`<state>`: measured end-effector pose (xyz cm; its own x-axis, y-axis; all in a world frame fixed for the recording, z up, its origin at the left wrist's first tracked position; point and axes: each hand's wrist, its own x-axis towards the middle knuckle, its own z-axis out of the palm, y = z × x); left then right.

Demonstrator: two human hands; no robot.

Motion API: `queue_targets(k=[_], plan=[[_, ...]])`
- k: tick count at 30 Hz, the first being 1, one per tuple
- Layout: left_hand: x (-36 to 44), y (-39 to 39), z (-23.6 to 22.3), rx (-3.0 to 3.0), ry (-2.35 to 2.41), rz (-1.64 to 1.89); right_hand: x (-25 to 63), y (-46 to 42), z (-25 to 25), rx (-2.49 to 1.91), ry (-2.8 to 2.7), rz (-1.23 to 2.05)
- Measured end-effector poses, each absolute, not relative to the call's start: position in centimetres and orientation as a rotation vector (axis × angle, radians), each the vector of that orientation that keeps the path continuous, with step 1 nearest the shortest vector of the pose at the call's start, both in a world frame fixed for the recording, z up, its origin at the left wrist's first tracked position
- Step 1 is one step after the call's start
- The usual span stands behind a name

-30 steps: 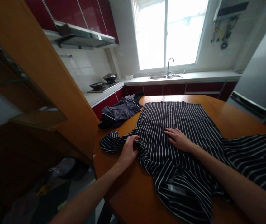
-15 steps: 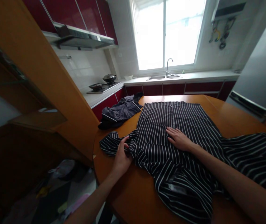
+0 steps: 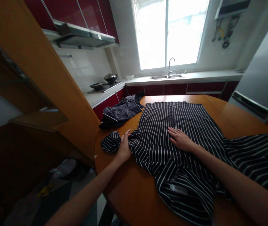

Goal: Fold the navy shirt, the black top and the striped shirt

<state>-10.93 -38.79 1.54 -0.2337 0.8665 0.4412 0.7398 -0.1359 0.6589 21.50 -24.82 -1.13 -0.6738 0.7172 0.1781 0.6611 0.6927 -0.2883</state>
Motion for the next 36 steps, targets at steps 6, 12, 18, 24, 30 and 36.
queue_targets(k=[6, 12, 18, 24, 30, 36], plan=[[-10.2, -36.3, 2.1, 1.999, 1.891, 1.269, 21.5, -24.9, -1.1, -1.102, -2.632, 0.294], [-10.9, -36.7, 1.6, 1.993, 1.913, 1.239, 21.6, -24.8, -1.2, -1.095, -2.627, 0.287], [-11.4, -37.6, 1.9, 1.999, 1.928, 1.232, 21.7, -24.9, -1.1, -1.079, -2.619, 0.313], [-11.9, -38.3, 2.2, 1.936, 1.989, 1.252, 21.7, -24.7, -1.4, -1.087, -2.616, 0.318], [-11.9, -39.8, 2.7, 1.979, 1.930, 1.257, 21.6, -24.9, -1.2, -1.088, -2.610, 0.323], [-15.1, -40.8, 7.0, 1.888, 1.793, 0.643, 21.6, -24.8, -1.2, -1.096, -2.618, 0.316]])
